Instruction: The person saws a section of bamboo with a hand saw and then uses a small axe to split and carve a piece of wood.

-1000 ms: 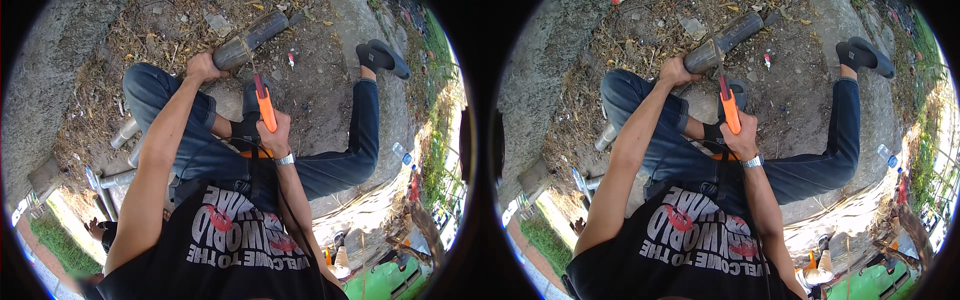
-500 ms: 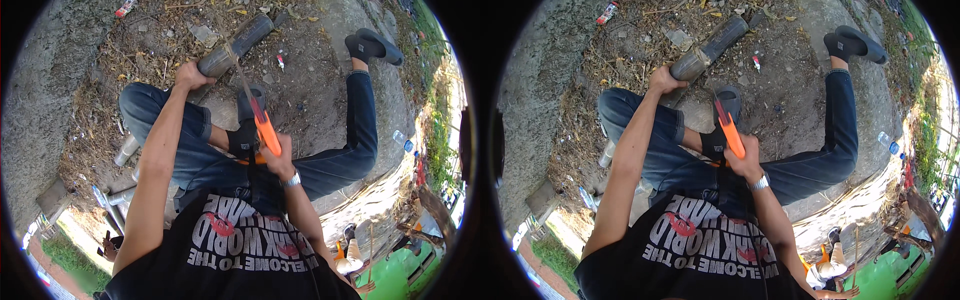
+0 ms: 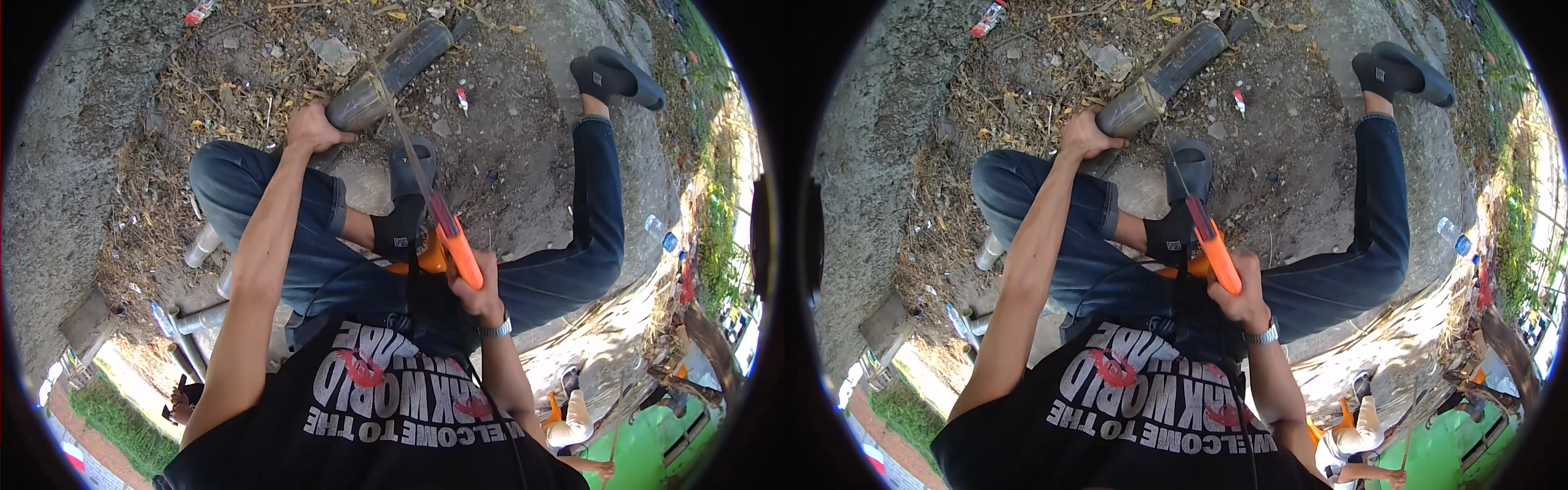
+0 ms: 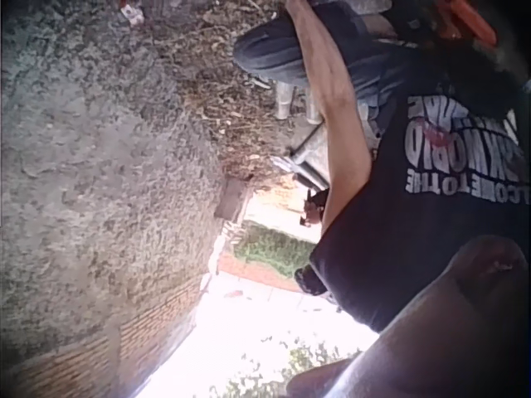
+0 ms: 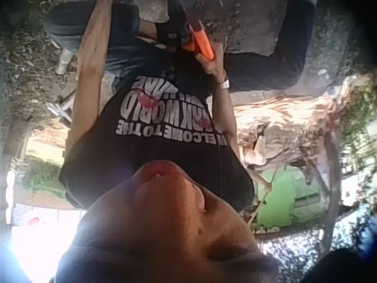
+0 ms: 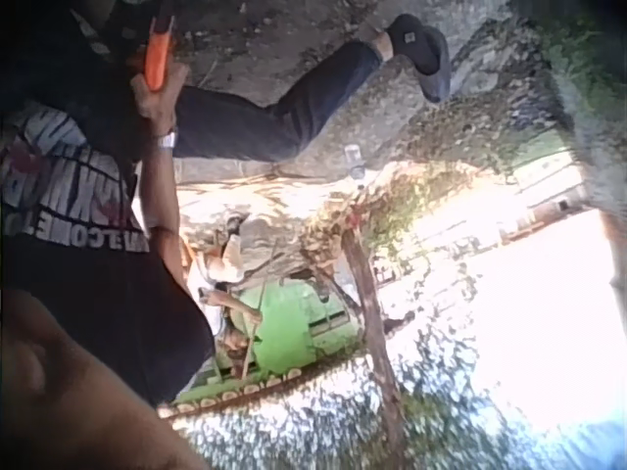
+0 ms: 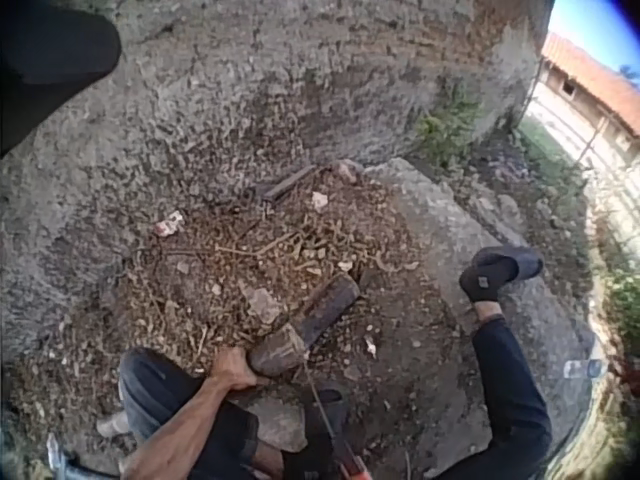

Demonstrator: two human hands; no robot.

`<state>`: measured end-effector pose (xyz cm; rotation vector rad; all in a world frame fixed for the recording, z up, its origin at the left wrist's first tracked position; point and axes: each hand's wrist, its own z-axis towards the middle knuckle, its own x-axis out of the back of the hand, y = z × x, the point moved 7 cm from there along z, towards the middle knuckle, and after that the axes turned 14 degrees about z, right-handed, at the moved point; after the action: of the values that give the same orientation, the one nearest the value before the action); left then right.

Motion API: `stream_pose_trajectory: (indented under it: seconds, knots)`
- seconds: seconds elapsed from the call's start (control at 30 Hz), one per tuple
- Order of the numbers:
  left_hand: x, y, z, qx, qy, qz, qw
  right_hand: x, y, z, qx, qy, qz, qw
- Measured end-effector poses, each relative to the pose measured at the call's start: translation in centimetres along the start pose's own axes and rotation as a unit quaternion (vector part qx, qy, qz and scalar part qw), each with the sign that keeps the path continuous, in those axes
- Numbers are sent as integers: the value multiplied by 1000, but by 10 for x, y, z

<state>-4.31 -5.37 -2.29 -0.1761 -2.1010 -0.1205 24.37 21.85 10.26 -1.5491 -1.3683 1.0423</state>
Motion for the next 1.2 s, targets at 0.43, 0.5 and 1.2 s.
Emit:
stream_pose_trajectory:
  seconds: [0.43,0.5,1.2]
  knots:
    - [9,5,-11,17,-9,-28,999,-39,6,41,42,-39,-141,988]
    - [-2,-7,-4,21,-5,-25,999,-61,5,118,171,8,-61,983]
    - [60,-44,3,109,71,-36,991,-42,14,40,116,-96,-106,983]
